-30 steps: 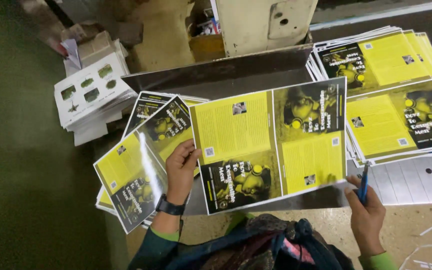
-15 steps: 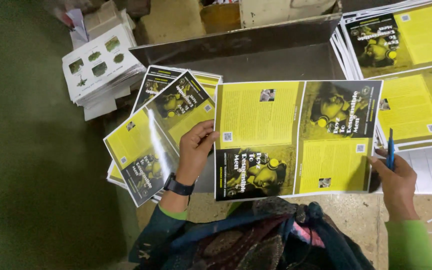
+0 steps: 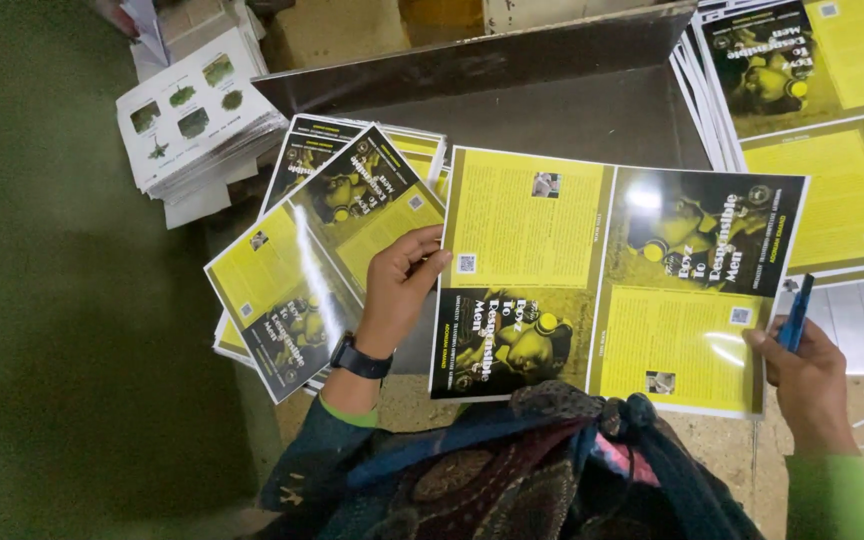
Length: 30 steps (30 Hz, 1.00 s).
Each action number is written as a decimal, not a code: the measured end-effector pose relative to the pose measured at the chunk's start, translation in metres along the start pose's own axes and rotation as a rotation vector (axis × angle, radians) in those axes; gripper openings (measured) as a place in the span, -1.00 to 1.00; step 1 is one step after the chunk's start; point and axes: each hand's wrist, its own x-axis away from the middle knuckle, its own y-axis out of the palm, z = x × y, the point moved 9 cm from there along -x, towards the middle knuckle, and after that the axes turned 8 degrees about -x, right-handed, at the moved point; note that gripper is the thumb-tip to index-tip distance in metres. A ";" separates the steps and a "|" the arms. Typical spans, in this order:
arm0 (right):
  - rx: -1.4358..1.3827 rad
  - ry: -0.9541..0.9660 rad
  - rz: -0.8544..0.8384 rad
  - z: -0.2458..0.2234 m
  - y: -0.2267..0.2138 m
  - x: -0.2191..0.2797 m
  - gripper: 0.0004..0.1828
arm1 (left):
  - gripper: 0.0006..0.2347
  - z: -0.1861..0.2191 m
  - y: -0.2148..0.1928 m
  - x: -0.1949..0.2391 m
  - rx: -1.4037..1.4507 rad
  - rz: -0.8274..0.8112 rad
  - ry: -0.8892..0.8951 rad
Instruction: Manually cutting or scoring printed sheets using a small hand tool on a metal work surface in a print shop.
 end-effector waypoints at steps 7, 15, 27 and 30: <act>-0.026 0.059 0.032 0.006 -0.005 0.010 -0.93 | -0.71 -0.007 0.005 -0.002 0.054 -0.024 -0.066; -0.102 0.136 0.118 0.016 -0.013 0.019 -0.93 | -0.58 -0.041 0.022 0.009 0.053 -0.188 -0.219; -0.564 -0.095 0.359 0.047 -0.100 -0.027 -0.86 | -0.65 -0.085 -0.038 0.013 -0.137 0.006 -0.108; -0.495 -0.091 0.483 0.034 -0.113 -0.029 -0.93 | -0.57 -0.151 -0.074 0.022 -0.785 -0.094 -0.436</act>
